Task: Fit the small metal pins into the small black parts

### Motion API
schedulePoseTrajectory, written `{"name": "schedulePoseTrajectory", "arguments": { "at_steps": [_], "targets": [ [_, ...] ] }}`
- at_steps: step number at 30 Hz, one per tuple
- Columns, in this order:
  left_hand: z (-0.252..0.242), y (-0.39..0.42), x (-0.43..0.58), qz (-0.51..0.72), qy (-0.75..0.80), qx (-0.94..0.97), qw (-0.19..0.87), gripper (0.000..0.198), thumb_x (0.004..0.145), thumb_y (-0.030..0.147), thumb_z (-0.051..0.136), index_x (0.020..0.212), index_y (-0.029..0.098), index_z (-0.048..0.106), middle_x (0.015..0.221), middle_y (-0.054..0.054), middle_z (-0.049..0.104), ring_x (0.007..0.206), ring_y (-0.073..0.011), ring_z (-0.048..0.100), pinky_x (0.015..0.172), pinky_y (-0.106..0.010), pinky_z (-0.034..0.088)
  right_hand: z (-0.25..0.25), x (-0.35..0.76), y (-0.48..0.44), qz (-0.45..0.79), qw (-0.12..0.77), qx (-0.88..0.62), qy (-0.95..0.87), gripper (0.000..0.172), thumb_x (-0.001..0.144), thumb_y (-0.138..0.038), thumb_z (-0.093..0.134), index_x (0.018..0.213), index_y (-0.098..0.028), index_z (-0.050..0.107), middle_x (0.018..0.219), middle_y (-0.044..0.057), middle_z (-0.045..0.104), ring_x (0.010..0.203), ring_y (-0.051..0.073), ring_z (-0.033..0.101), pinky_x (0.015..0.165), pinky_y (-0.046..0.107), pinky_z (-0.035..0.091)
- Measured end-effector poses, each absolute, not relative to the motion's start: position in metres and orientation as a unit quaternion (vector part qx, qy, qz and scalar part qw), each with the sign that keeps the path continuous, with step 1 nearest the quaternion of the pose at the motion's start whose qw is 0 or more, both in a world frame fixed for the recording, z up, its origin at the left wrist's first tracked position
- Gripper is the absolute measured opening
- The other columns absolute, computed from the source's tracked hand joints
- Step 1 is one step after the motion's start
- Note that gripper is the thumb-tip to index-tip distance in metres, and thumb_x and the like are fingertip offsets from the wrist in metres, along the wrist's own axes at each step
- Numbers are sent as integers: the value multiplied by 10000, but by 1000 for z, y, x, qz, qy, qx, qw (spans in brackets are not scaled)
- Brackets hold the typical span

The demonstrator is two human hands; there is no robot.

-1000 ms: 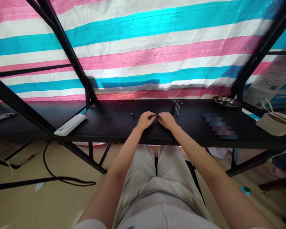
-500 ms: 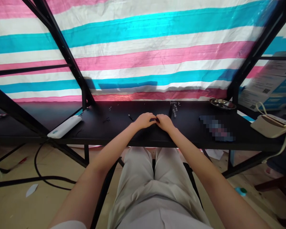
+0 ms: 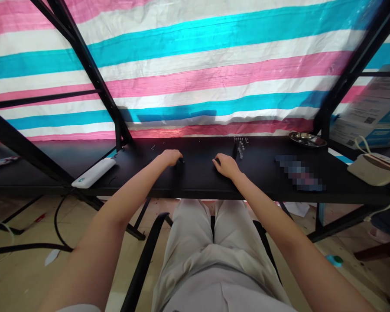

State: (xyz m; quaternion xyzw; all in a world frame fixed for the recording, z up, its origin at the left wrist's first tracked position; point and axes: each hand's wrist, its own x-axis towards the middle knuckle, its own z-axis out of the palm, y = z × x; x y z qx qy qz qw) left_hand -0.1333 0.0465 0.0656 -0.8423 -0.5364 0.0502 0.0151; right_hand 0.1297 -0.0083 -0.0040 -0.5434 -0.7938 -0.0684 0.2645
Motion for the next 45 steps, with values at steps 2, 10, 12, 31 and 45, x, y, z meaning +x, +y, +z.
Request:
{"name": "schedulePoseTrajectory", "arguments": {
  "at_steps": [2,10,12,31,45],
  "targets": [
    [60,48,-136,13,-534,-845,-5,299,611,-4,593,786,222,681,955,-43,642,906,-201,593,790,-242,409,-4,130,-9,-63,274,-544,-790,217,896,-300,396,905,-163,564,920,95,637,797,184,569,705,274,358],
    [53,54,-139,-11,-532,-847,9,45,706,144,615,705,188,608,835,-60,632,821,-201,592,723,-246,397,-5,132,-8,-27,314,-555,-770,161,836,-262,432,877,-177,563,862,63,608,710,159,543,656,250,368],
    [49,55,-138,-38,-534,-845,-1,25,736,193,596,755,192,612,809,-55,629,777,-194,587,688,-249,396,-6,133,-6,-16,328,-550,-768,150,822,-249,438,864,-177,563,843,58,603,708,156,539,663,248,375],
    [-4,54,-104,-351,-623,-694,-83,80,721,242,589,749,174,558,762,-26,616,723,-143,566,718,-264,444,-14,137,4,64,403,-514,-755,147,755,-236,482,875,-182,548,792,33,591,680,141,538,695,265,421],
    [-5,56,-109,-309,-672,-671,-55,115,705,291,636,738,182,655,787,-65,657,777,-199,602,673,-279,444,1,119,25,197,337,-563,-728,109,622,-161,596,724,-180,631,636,-11,605,612,125,558,638,245,446]
  ]
}}
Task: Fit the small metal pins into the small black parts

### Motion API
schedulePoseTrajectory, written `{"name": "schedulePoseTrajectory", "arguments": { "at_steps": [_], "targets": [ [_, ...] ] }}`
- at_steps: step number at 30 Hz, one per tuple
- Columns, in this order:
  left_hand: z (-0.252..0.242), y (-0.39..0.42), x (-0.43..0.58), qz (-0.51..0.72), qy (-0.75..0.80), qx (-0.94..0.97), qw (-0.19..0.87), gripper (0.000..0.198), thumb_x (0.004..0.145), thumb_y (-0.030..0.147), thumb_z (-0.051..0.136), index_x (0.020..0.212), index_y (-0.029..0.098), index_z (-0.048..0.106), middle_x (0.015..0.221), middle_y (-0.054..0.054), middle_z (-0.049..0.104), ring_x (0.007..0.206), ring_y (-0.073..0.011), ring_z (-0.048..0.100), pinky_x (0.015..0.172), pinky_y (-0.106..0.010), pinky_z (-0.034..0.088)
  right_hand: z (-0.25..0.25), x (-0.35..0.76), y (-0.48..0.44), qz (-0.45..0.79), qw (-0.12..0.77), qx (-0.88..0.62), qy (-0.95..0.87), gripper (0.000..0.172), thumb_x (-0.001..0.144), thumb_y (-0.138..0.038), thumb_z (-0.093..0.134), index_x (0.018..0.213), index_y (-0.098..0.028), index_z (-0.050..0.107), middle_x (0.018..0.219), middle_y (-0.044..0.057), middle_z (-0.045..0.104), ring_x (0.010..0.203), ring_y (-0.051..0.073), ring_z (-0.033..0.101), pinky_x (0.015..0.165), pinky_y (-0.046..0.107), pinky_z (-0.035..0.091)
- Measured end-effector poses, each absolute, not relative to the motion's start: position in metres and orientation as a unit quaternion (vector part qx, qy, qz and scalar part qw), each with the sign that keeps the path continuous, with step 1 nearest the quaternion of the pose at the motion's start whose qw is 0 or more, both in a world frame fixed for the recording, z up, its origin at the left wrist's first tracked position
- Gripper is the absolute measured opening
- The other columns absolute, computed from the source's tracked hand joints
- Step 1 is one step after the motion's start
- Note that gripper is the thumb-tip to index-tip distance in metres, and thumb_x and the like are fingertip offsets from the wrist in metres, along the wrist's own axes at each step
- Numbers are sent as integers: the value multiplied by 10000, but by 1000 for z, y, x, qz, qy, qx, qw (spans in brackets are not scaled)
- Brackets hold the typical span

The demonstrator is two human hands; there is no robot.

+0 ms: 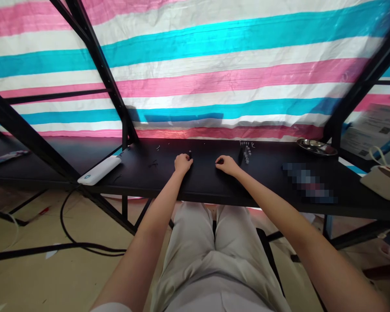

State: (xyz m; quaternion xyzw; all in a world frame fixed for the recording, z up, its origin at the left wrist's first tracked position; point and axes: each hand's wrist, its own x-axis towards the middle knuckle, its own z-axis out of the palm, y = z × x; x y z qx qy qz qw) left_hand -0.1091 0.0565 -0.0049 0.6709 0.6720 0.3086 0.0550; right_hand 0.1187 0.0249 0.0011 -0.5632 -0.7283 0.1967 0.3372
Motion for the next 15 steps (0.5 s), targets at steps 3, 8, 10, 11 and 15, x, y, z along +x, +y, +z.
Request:
{"name": "schedulePoseTrajectory", "arguments": {
  "at_steps": [3,8,10,11,15],
  "targets": [
    [-8,60,-111,319,675,662,66,123,701,299,654,746,185,666,767,-64,659,752,-193,605,658,-276,450,10,106,35,209,293,-567,-741,107,630,-133,603,721,-170,647,656,3,623,620,121,566,630,229,444],
    [-12,62,-114,335,674,655,73,125,693,298,669,742,183,671,738,-61,656,731,-191,607,657,-282,458,17,74,53,207,266,-575,-746,106,642,-110,610,721,-164,656,739,28,659,692,125,595,665,211,445],
    [-13,63,-115,340,672,654,70,118,695,294,668,734,183,670,729,-62,655,728,-194,608,656,-287,460,17,60,59,210,260,-574,-747,88,647,-119,616,713,-165,651,744,32,662,709,132,603,664,210,442],
    [-13,63,-115,341,672,654,69,112,694,291,670,728,184,669,720,-60,654,726,-194,609,653,-287,460,17,54,61,209,256,-578,-746,70,653,-133,620,710,-164,646,746,36,663,716,139,606,657,213,440],
    [-12,62,-116,340,671,655,70,100,692,279,674,727,185,671,702,-59,650,715,-192,610,650,-288,463,14,33,67,182,236,-603,-740,46,693,-191,615,724,-159,626,790,62,669,762,169,613,644,233,432]
  ]
}}
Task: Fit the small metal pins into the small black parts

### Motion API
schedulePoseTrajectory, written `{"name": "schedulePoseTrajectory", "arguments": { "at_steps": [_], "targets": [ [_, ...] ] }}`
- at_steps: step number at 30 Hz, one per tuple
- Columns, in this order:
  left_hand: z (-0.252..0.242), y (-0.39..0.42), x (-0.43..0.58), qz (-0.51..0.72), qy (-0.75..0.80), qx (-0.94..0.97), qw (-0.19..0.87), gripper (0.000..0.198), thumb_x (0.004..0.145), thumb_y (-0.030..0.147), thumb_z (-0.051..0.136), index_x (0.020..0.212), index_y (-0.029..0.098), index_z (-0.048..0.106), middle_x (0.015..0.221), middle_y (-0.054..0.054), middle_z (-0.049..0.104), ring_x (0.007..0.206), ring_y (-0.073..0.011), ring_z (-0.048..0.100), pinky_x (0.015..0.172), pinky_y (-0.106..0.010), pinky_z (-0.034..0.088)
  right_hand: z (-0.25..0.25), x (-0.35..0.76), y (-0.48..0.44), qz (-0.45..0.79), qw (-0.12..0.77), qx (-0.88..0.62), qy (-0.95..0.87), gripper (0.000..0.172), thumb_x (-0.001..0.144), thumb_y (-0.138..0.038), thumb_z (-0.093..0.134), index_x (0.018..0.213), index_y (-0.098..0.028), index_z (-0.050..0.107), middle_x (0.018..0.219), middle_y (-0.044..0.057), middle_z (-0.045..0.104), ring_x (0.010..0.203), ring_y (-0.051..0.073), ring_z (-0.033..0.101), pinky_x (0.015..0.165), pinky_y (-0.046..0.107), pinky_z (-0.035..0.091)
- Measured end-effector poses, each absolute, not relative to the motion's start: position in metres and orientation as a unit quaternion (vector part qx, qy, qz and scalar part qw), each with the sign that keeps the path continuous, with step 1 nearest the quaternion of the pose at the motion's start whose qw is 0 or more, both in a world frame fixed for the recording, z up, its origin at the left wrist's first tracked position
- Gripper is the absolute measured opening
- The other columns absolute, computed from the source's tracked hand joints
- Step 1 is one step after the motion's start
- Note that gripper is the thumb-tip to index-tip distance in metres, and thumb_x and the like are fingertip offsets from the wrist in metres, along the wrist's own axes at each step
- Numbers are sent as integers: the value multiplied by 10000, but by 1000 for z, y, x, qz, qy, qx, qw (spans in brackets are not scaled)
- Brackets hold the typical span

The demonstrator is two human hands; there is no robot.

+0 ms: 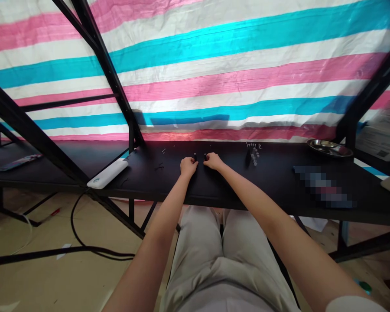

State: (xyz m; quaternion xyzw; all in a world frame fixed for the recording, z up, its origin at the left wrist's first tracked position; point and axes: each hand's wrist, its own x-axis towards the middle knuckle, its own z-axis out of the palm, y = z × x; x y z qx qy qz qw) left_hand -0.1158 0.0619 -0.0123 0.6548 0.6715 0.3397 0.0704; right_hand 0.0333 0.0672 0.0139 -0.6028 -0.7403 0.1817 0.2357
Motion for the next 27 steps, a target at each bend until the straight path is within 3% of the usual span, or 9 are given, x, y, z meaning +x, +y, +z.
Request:
{"name": "schedulePoseTrajectory", "arguments": {
  "at_steps": [9,18,27],
  "targets": [
    [-8,61,-114,298,689,656,77,178,731,306,628,848,185,689,847,-57,677,843,-196,615,731,-273,462,9,13,73,169,194,-623,-739,193,774,-275,553,938,-189,608,1001,73,666,978,216,598,792,298,438],
    [-4,54,-112,296,689,657,76,186,733,292,615,875,182,662,873,-55,654,901,-209,591,769,-298,445,10,15,74,180,175,-620,-744,262,778,-329,572,1002,-194,594,1069,73,648,1002,214,590,788,293,438],
    [5,38,-104,337,679,651,41,302,710,225,593,1011,214,562,981,-53,594,1004,-234,528,816,-365,409,9,37,38,77,172,-573,-797,292,838,-298,503,1088,-152,545,1113,126,605,1032,237,553,830,339,430]
  ]
}}
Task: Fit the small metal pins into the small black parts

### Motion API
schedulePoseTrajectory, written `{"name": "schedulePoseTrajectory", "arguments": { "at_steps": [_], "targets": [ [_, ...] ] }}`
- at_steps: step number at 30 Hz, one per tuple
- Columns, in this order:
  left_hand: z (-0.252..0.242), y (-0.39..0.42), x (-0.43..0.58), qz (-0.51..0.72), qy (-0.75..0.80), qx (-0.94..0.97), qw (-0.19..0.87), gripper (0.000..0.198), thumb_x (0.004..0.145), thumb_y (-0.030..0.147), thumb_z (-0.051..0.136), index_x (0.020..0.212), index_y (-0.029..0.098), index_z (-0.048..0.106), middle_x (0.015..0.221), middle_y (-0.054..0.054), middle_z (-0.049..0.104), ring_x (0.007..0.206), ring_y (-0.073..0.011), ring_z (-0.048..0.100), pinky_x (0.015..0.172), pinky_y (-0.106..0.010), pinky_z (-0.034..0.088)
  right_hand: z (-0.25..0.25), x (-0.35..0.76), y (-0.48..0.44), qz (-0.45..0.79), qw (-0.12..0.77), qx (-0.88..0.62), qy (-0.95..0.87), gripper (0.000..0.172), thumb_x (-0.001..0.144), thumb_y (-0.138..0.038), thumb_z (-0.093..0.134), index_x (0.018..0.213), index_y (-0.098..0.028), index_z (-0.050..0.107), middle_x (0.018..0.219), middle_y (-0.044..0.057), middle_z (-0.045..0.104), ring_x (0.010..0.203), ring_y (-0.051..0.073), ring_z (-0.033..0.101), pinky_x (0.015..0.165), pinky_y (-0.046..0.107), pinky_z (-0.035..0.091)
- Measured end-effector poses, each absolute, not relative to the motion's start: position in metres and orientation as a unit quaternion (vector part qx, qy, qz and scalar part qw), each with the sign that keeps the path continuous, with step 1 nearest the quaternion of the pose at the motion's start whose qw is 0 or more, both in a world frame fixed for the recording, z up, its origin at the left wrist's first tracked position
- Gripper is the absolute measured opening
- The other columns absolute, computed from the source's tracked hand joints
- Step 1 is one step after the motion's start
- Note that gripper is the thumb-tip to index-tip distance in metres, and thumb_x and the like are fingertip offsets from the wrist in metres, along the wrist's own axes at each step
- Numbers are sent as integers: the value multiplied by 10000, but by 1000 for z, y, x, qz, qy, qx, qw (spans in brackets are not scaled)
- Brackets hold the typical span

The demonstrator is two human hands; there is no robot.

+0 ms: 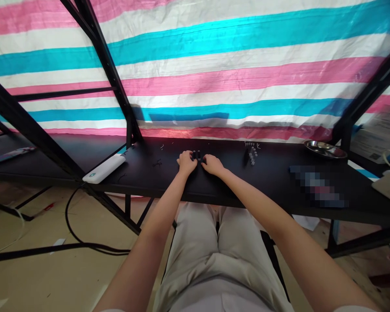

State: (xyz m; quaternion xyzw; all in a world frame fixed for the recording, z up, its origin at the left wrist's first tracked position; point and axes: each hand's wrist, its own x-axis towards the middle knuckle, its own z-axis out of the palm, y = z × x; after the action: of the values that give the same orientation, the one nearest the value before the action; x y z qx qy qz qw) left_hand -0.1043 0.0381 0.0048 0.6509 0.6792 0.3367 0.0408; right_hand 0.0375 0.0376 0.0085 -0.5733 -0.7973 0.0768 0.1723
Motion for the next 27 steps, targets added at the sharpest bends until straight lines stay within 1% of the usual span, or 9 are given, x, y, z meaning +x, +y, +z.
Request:
{"name": "schedulePoseTrajectory", "arguments": {
  "at_steps": [4,7,12,15,17,19,21,24,27],
  "targets": [
    [6,36,-103,305,681,664,48,249,725,257,590,971,222,577,988,-56,581,1019,-249,517,817,-378,404,7,45,28,63,176,-566,-803,297,845,-290,499,1103,-146,538,1075,119,608,1015,225,549,826,326,426],
    [6,36,-104,296,682,667,56,249,721,259,594,968,228,582,983,-60,580,1025,-261,516,823,-386,399,7,49,25,58,180,-564,-804,298,848,-287,495,1105,-141,541,1059,114,608,996,219,550,817,319,423],
    [4,38,-105,353,668,651,64,417,676,212,600,1085,241,525,975,-52,586,1024,-256,519,835,-390,391,7,63,16,45,191,-552,-811,297,834,-266,523,1103,-139,540,1009,107,615,930,199,563,779,294,415],
    [6,35,-104,406,659,631,53,463,661,180,582,1112,236,487,971,-49,584,1022,-245,519,845,-383,379,7,79,5,12,215,-533,-819,232,838,-254,507,1041,-160,567,946,84,631,844,173,575,712,263,399],
    [9,32,-104,450,650,612,31,433,671,169,556,1093,229,480,946,-39,577,988,-228,530,855,-374,368,8,94,-2,-30,257,-525,-811,186,872,-267,437,901,-182,600,877,61,643,763,153,575,659,247,374],
    [12,29,-104,495,638,590,1,397,682,158,532,1070,221,476,918,-26,568,947,-208,538,872,-365,352,9,112,-8,-84,313,-518,-792,286,897,-322,378,761,-187,591,758,47,625,686,141,555,616,243,348],
    [15,25,-105,529,628,571,-25,384,685,148,517,1060,216,469,902,-18,561,907,-192,539,892,-362,335,10,132,-12,-122,380,-520,-755,317,888,-344,371,689,-187,561,661,34,583,621,132,521,585,242,329],
    [21,19,-106,548,623,556,-48,384,694,139,497,1069,213,459,912,-19,552,869,-180,530,914,-363,315,12,162,-14,-131,473,-558,-669,316,887,-338,329,707,-189,542,645,30,557,611,134,502,610,241,350],
    [31,10,-105,533,625,566,-72,372,736,157,468,1105,202,458,965,-45,546,906,-189,518,937,-370,299,13,187,-13,-99,499,-653,-561,322,892,-286,247,849,-175,547,763,62,594,731,163,543,696,256,378]
  ]
}}
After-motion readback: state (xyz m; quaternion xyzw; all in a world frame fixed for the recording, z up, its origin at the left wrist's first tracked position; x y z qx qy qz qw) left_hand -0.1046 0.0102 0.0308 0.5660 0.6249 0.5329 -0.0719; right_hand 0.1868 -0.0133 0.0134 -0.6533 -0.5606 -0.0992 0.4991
